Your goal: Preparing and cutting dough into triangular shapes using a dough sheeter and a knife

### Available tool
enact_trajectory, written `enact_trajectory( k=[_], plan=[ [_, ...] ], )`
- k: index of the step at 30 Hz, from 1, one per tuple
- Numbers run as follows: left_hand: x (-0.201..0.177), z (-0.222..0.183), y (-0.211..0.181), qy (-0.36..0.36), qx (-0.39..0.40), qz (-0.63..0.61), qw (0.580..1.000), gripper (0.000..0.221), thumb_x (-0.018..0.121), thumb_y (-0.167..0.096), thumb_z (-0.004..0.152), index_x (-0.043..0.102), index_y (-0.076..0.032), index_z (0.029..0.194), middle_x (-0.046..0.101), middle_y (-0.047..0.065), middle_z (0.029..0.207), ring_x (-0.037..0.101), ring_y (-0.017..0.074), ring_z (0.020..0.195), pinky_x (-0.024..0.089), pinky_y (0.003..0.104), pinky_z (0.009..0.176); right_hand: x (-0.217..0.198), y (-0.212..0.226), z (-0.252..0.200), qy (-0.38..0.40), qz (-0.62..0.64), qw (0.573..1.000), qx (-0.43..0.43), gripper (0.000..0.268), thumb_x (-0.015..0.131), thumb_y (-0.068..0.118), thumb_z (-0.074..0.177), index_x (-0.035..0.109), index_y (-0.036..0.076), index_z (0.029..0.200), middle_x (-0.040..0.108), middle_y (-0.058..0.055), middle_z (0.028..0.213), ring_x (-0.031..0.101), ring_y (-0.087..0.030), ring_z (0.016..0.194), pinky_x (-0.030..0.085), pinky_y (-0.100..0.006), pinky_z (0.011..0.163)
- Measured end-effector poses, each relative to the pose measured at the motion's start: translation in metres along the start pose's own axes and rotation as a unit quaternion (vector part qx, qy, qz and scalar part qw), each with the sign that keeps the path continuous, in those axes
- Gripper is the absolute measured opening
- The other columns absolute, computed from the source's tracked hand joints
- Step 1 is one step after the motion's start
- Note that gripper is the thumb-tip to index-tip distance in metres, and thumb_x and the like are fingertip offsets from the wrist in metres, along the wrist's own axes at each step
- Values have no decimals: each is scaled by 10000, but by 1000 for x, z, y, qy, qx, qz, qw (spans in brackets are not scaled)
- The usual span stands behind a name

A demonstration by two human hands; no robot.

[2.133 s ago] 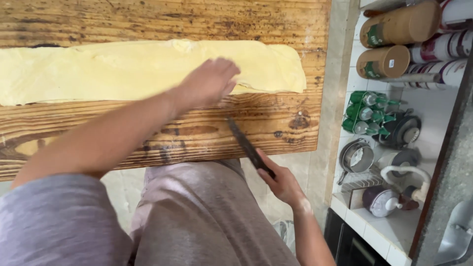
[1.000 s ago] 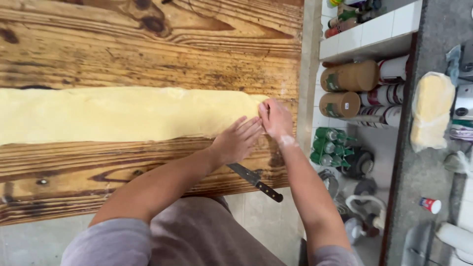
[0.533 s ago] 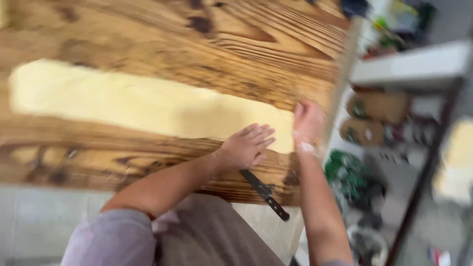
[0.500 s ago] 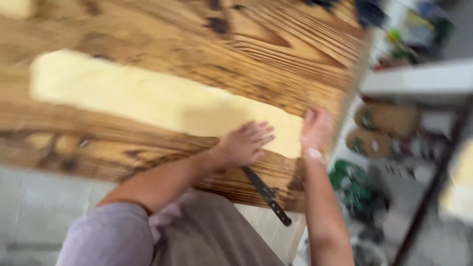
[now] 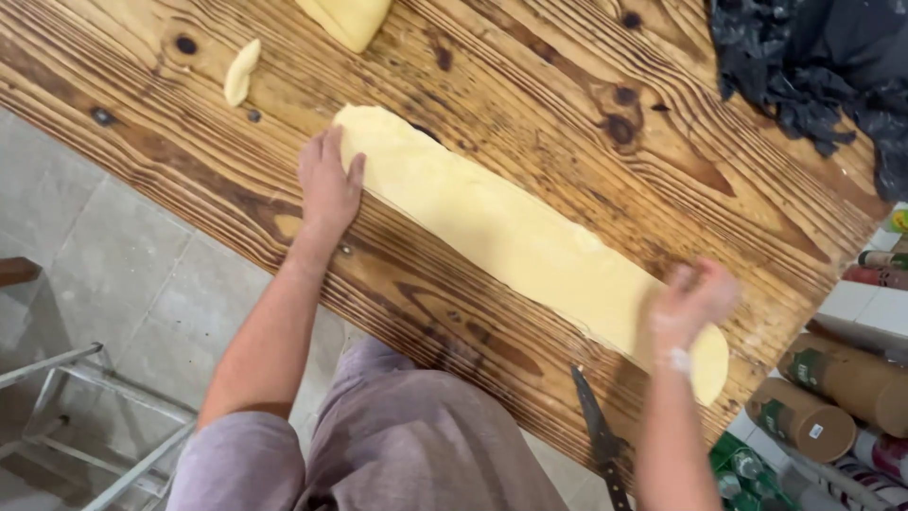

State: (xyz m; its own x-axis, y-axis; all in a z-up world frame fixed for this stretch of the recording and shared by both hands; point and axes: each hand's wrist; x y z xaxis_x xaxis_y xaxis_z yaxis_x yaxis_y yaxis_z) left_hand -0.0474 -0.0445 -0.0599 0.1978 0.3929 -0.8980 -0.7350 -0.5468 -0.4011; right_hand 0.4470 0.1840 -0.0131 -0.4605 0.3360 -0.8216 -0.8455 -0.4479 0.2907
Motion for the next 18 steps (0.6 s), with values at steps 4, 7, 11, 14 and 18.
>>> enact_trajectory(
  k=[4,7,11,14,18],
  plan=[
    [7,14,19,-41,-65,-188,979,576,835,-114,821,612,-170,1349,580,42,1155,572,277,1103,418,412,1031,57,167,5,117,223,967,-46,296,721,62,907,661,50,1197,629,-164,1107,580,-369,1102,395,-424,1031],
    [11,16,36,-24,-69,-232,970,611,859,-95,777,604,-178,1326,580,32,1100,567,257,1050,434,395,991,106,290,11,240,237,935,-112,360,653,173,967,617,70,1310,649,-177,1254,595,-369,1224,407,-469,1088],
    [-33,19,30,74,-62,-231,968,533,865,-139,813,617,-24,1270,584,99,1004,595,307,976,507,423,897,175,393,8,279,129,942,-133,545,388,426,1079,455,103,1513,522,-140,1522,478,-295,1422,309,-532,1167],
    [-29,22,32,68,-64,-357,929,551,817,47,806,609,-31,1311,525,122,1052,595,286,1004,525,393,908,217,410,-6,276,99,951,-94,496,445,579,1000,535,197,1303,563,-37,1344,533,-254,1294,388,-503,1095],
    [-24,22,32,84,-6,-393,916,590,763,103,755,610,-68,1298,464,91,1039,552,267,991,509,370,918,196,405,16,278,142,944,-111,312,496,564,1001,532,262,1073,563,34,968,617,-240,992,453,-463,902]
  ],
)
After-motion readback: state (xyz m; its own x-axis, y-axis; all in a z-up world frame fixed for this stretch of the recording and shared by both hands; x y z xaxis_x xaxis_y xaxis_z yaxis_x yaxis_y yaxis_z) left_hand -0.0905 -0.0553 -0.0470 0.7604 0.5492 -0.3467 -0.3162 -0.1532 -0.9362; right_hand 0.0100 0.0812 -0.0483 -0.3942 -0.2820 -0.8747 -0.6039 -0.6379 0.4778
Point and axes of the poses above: each hand's wrist, its own z-axis towards the middle knuckle, its own x-axis out of the palm, y = z × x
